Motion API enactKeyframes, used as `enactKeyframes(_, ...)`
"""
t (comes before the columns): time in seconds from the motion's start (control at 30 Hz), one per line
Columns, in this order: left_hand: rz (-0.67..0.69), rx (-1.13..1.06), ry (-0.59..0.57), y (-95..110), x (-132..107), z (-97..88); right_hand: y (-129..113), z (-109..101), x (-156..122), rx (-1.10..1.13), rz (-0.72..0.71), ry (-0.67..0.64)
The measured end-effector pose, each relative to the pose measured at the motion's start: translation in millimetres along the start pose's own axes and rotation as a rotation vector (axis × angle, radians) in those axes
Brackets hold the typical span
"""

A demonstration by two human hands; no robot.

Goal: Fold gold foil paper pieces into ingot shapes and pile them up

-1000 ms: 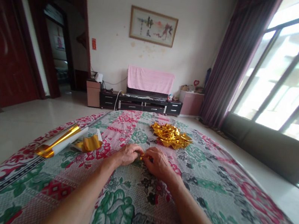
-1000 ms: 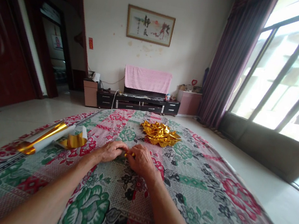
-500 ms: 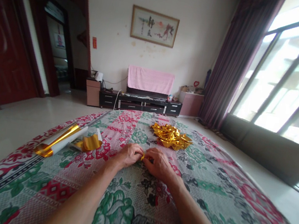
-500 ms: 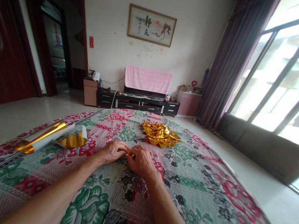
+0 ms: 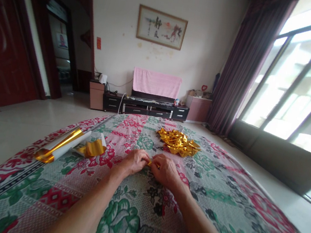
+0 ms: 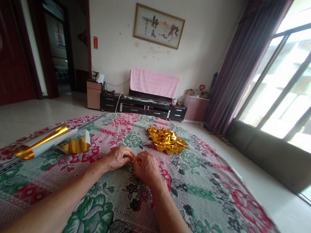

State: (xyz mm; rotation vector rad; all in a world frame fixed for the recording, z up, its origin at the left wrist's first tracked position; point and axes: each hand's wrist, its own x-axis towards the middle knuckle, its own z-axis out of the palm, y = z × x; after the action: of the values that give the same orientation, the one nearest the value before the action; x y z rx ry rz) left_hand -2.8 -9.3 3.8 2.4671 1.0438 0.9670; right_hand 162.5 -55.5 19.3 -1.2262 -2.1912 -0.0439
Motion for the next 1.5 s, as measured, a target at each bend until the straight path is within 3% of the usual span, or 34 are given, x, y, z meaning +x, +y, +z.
enactKeyframes(0.17,-0.007,0.020,0.009,3.1,-0.8,-0.7,5.2,8.9,1.6,-0.058,0.110,0.009)
enactKeyframes(0.5,0.000,0.011,-0.003,2.3,-2.0,-1.2,1.4,7.5,4.2,-0.102,0.169,-0.041)
enactKeyframes(0.83,-0.035,-0.011,-0.031,4.3,-3.6,-4.6,1.0,8.3,5.5,-0.099,0.168,-0.024)
enactKeyframes(1.5,-0.090,0.020,0.064,11.8,-1.7,1.9,1.9,-4.7,-1.4,0.119,0.146,-0.014)
